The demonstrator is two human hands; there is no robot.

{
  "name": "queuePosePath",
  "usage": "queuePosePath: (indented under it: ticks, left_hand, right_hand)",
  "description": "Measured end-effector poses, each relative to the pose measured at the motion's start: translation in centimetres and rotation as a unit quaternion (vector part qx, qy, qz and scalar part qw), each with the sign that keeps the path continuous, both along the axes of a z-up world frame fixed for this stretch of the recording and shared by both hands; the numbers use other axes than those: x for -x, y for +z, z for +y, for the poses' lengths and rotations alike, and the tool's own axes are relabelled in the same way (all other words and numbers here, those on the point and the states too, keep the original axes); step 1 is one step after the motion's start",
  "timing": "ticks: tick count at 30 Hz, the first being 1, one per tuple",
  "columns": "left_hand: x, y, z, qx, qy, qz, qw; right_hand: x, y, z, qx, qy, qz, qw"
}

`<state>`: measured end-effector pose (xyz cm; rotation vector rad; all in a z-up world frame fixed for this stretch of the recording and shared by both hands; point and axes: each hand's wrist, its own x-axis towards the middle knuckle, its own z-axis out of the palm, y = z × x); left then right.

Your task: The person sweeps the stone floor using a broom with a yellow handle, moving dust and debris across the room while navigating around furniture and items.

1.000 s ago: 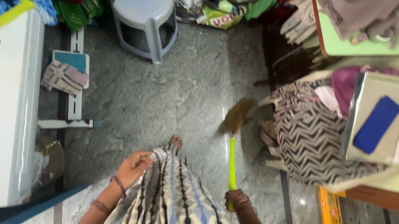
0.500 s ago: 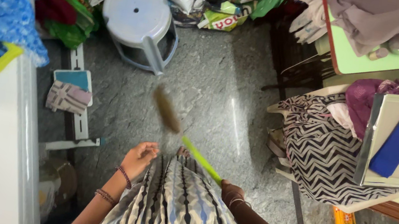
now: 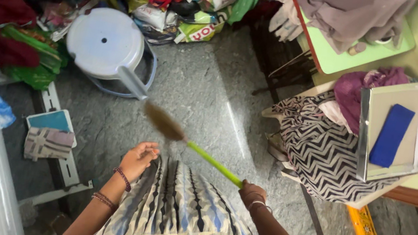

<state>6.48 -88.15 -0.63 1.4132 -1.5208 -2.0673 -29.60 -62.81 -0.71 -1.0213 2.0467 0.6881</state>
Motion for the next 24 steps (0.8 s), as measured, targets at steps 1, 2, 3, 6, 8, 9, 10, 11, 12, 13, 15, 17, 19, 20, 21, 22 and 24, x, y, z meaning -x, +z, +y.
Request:
queuePosePath:
  ticks: [1, 2, 3, 6, 8, 9, 10, 11, 12, 13, 15, 17, 19, 20, 21, 22, 24]
  left_hand:
    - [0.3, -0.1, -0.8, -0.008, -0.002, -0.002, 1.0]
    - [0.5, -0.5, -1.6, -0.017, -0.005, -0.002, 1.0]
    - [0.6, -0.8, -2.5, -0.02, -0.012, -0.001, 1.0]
    - [1.8, -1.8, -6.0, -0.015, -0.044, 0.014, 0.999]
    - [2.8, -2.5, -8.7, -0.016, -0.057, 0.051, 0.997]
    - [3.2, -2.8, -10.2, -0.016, -0.065, 0.049, 0.997]
    - [4.0, -3.1, -12.1, 0.004, -0.093, 0.053, 0.994]
    - [4.4, -3.4, -14.0, 0.023, -0.122, 0.056, 0.991]
    - [5.0, -3.5, -16.2, 0.027, -0.13, 0.059, 0.989]
    - [5.7, -3.7, -18.3, 0.052, -0.139, 0.069, 0.986]
    - [6.0, -4.6, -21.1, 0.073, -0.16, 0.081, 0.981]
    - [6.2, -5.1, -24.4, 0.086, -0.159, 0.135, 0.974]
    - [6.2, -5.3, -26.9, 0.08, -0.189, 0.126, 0.97]
    - [5.8, -5.4, -27.7, 0.07, -0.207, 0.112, 0.969]
    - [5.6, -5.5, -28.6, 0.069, -0.216, 0.111, 0.968]
    - [5.4, -5.5, -29.3, 0.083, -0.229, 0.108, 0.964]
    - [5.2, -5.6, -30.5, 0.095, -0.248, 0.107, 0.958]
  right_hand:
    - [0.3, 0.1, -0.1, 0.017, -0.056, 0.014, 0.998]
    - [0.4, 0.3, -0.1, 0.033, -0.113, 0.03, 0.993]
    - [0.1, 0.3, -0.2, 0.03, -0.121, 0.032, 0.992]
    - [-1.2, -0.1, -1.8, 0.103, -0.198, 0.024, 0.975]
    - [-3.2, -1.0, -3.8, 0.18, -0.278, -0.008, 0.944]
    - [-4.1, -1.5, -4.8, 0.179, -0.286, -0.007, 0.941]
    - [-4.9, -2.0, -6.2, 0.189, -0.297, 0.0, 0.936]
    - [-6.0, -2.4, -7.4, 0.199, -0.308, 0.007, 0.93]
    - [-6.9, -2.6, -8.7, 0.203, -0.315, 0.01, 0.927]
    - [-7.7, -2.7, -10.1, 0.203, -0.32, 0.01, 0.925]
    - [-10.0, -3.2, -12.4, 0.175, -0.315, -0.003, 0.933]
    - [-10.8, -3.5, -15.3, 0.136, -0.291, -0.017, 0.947]
    - [-11.0, -4.0, -18.8, 0.116, -0.283, -0.026, 0.952]
    - [-11.5, -4.4, -20.1, 0.112, -0.284, -0.026, 0.952]
    - [-11.5, -4.7, -21.3, 0.114, -0.281, -0.02, 0.953]
    - [-11.2, -5.0, -22.1, 0.113, -0.277, -0.011, 0.954]
    - [-9.9, -5.2, -23.1, 0.113, -0.274, 0.026, 0.955]
